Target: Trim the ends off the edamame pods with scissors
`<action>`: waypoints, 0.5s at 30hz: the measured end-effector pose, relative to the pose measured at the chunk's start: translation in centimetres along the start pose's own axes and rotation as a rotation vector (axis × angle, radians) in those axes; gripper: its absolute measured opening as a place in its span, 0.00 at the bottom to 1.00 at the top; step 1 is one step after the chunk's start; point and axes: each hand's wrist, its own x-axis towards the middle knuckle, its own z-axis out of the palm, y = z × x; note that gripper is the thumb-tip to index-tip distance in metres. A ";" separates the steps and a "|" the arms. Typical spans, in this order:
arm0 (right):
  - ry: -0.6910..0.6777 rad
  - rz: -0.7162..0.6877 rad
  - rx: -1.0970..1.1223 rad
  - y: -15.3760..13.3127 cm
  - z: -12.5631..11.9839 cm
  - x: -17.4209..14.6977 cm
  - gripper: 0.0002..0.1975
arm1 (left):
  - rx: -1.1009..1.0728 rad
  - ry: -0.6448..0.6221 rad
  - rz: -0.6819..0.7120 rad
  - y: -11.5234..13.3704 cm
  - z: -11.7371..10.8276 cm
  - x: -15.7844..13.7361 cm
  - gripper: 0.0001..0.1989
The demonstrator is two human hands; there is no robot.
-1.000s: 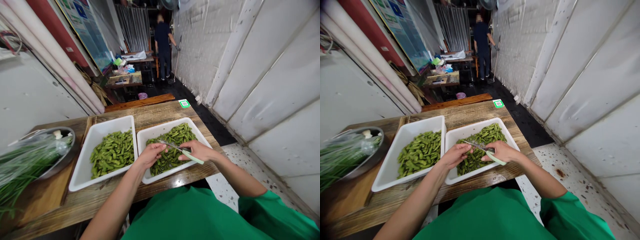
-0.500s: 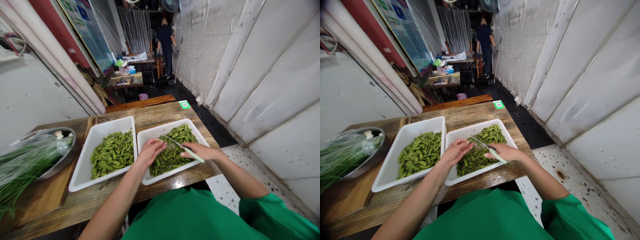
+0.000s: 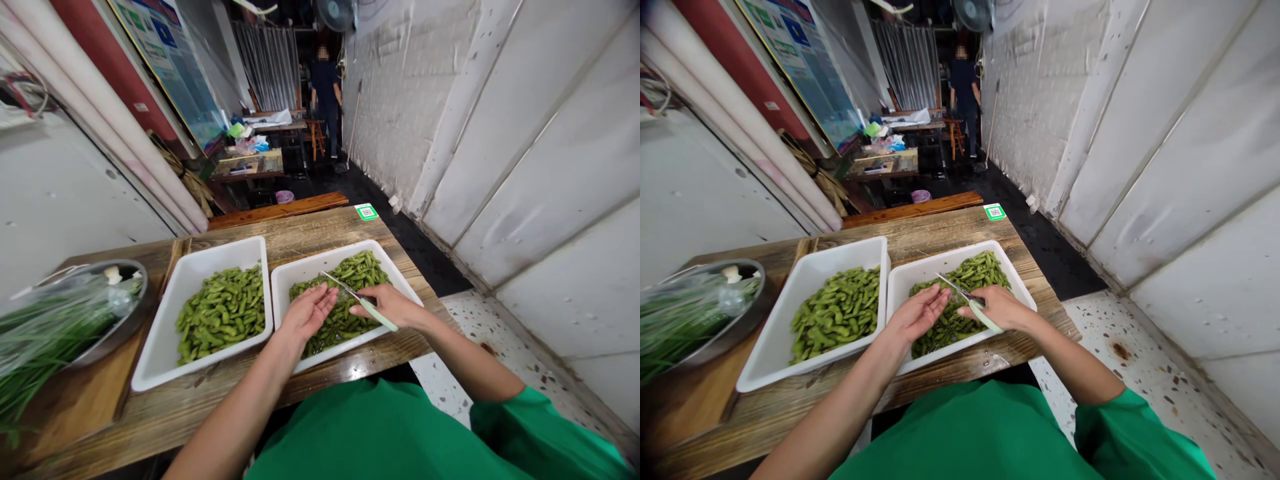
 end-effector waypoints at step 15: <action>0.117 0.116 0.013 3.8 -1.0 0.1 0.22 | 1.550 -0.291 0.585 5.2 -1.3 2.7 0.10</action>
